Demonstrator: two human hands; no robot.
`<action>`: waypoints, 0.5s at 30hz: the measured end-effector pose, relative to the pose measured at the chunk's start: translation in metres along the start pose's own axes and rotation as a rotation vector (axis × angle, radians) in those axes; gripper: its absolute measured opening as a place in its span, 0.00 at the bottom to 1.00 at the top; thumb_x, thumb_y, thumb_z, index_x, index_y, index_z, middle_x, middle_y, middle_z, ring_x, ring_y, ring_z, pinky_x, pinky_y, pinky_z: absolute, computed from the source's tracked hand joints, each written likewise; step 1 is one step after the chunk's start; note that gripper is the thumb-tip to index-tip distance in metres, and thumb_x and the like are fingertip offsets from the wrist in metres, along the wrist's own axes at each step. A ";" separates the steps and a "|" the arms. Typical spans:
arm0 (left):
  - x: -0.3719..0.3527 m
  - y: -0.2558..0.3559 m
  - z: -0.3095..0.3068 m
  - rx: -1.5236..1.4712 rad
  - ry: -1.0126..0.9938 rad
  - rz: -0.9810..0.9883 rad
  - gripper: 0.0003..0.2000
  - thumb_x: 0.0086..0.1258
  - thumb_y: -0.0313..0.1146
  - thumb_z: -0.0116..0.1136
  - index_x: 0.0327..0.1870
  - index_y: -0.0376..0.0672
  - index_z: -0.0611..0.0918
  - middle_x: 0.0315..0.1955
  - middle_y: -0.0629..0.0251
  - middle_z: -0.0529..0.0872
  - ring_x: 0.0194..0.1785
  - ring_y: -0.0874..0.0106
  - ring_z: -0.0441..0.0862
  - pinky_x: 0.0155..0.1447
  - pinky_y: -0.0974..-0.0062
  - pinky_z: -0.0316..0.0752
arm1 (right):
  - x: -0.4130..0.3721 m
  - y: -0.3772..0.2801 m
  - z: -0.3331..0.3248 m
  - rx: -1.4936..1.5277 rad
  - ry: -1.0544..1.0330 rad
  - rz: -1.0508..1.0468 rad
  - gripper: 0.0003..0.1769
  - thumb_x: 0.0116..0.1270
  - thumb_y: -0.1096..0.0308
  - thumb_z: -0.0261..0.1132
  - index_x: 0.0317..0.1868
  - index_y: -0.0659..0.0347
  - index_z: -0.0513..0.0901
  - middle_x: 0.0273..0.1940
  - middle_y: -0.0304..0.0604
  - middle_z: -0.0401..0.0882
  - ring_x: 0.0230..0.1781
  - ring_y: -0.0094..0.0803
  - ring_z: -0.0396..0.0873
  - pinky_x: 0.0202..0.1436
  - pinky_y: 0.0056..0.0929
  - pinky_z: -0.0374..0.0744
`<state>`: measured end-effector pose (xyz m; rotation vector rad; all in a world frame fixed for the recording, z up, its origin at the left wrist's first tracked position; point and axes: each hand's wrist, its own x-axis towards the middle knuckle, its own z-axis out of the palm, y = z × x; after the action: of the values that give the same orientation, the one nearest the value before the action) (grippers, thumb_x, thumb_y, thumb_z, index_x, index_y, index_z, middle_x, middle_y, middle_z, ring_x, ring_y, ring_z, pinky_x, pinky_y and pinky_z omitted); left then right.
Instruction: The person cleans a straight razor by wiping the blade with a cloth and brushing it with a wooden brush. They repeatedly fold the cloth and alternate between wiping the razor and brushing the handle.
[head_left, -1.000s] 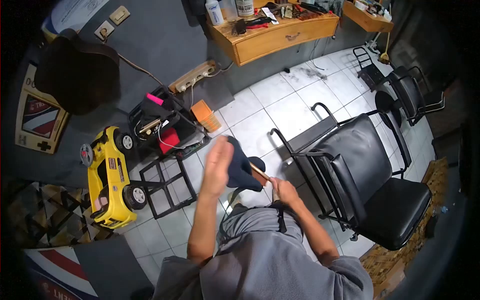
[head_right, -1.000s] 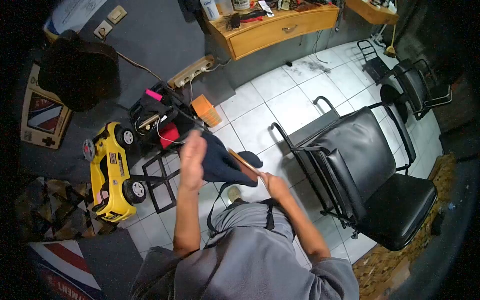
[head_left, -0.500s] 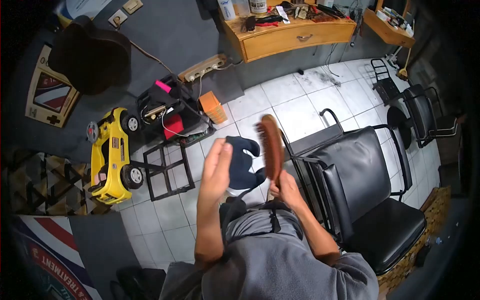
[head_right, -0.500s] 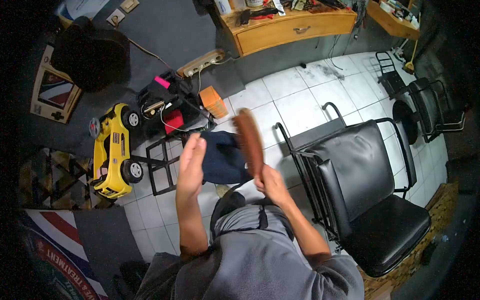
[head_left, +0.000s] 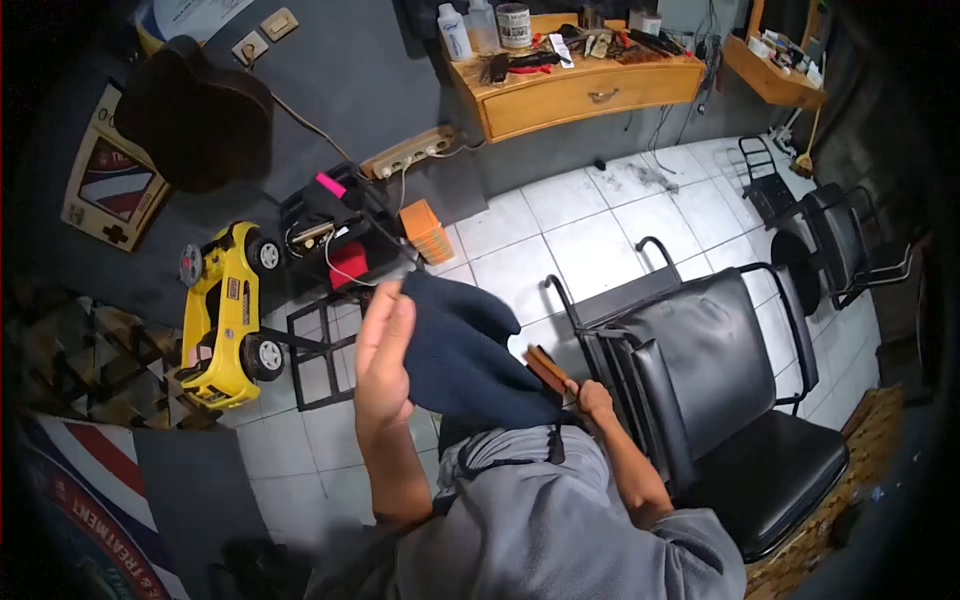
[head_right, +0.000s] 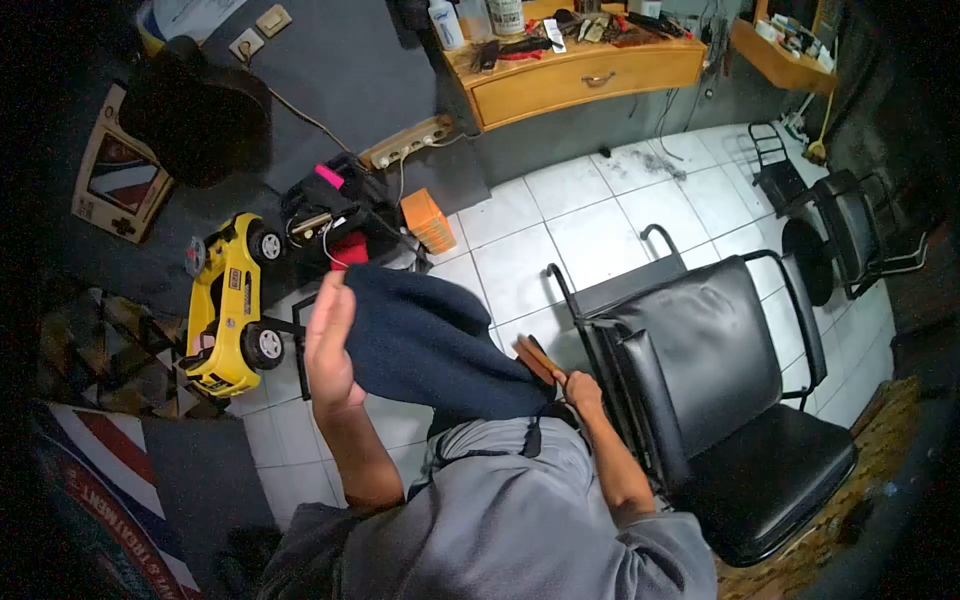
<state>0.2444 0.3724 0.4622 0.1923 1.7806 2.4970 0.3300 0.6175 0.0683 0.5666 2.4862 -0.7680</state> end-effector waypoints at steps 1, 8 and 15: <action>0.001 -0.006 0.001 0.032 0.011 -0.054 0.15 0.75 0.32 0.47 0.58 0.37 0.74 0.48 0.66 0.81 0.50 0.77 0.78 0.57 0.79 0.71 | -0.004 -0.009 -0.019 0.102 0.047 -0.043 0.33 0.67 0.38 0.53 0.37 0.66 0.84 0.37 0.63 0.80 0.42 0.58 0.80 0.43 0.45 0.78; 0.002 -0.046 0.029 0.166 -0.203 -0.209 0.09 0.78 0.36 0.43 0.45 0.42 0.74 0.30 0.78 0.72 0.33 0.90 0.65 0.37 0.91 0.63 | -0.091 -0.113 -0.131 1.497 -0.047 -0.625 0.28 0.70 0.39 0.53 0.28 0.58 0.73 0.20 0.28 0.65 0.19 0.17 0.61 0.21 0.19 0.58; -0.001 -0.014 0.037 0.314 -0.111 0.210 0.07 0.77 0.31 0.44 0.47 0.38 0.71 0.29 0.76 0.69 0.35 0.86 0.66 0.44 0.89 0.61 | -0.039 -0.097 -0.072 0.468 0.027 -0.596 0.34 0.67 0.39 0.56 0.37 0.68 0.84 0.29 0.50 0.84 0.29 0.43 0.82 0.35 0.37 0.77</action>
<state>0.2501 0.4118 0.4611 0.5498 2.1965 2.2603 0.2896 0.5780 0.1822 -0.0413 2.5184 -1.5972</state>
